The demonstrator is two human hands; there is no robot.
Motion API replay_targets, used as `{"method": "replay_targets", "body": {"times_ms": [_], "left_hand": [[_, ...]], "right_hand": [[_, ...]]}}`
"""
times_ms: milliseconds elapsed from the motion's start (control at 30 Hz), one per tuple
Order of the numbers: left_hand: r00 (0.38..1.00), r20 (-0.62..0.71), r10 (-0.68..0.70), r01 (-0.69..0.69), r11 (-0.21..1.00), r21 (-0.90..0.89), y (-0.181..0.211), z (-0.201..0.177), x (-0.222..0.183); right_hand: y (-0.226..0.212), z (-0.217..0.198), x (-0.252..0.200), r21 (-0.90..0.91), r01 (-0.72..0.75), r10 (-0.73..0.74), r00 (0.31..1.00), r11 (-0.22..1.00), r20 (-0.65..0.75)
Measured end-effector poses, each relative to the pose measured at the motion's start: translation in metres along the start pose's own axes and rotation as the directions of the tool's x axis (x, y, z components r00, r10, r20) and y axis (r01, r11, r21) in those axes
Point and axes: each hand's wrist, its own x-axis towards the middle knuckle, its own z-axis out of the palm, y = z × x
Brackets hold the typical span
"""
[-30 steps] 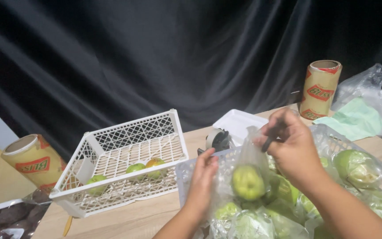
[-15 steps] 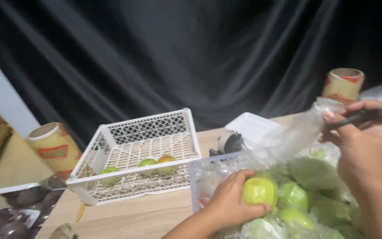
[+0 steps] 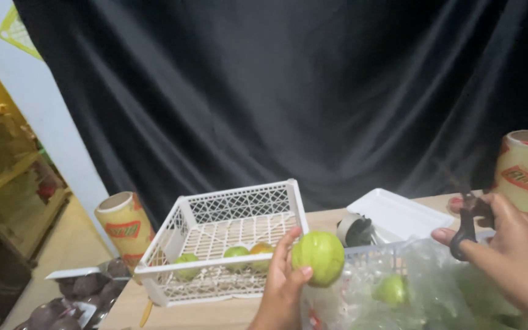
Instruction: The person sorts fruit by removing individual pieces from a large plastic bag using scissors to cut the packaging and then placing the fruit into a white plastic basket.
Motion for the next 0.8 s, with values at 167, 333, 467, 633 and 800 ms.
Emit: {"method": "replay_targets", "body": {"times_ms": [167,333,467,633,800], "left_hand": [[0.959,0.065,0.275,-0.279,0.886,0.371,0.002,0.039,-0.022],[0.435,0.133,0.890,-0.573,0.160,0.803,0.015,0.086,-0.026],[0.915,-0.007,0.402,-0.336,0.773,0.538,0.005,0.071,-0.019],[0.969,-0.224,-0.100,0.238,0.613,0.754,0.045,0.089,-0.026],[0.833,-0.222,-0.507,0.436,0.848,-0.301,0.038,0.102,-0.020]], "right_hand": [[0.035,0.048,-0.018,0.499,-0.354,0.128,0.893,0.791,0.432],[0.041,0.060,-0.026,0.741,-0.421,-0.360,0.679,0.523,0.640],[0.036,0.054,-0.020,0.906,-0.241,-0.685,0.594,0.348,0.421],[0.068,0.066,0.007,0.897,-0.427,-0.786,0.513,0.116,0.346],[0.057,0.072,-0.005,0.925,-0.302,-0.717,0.590,0.231,0.371]]}}
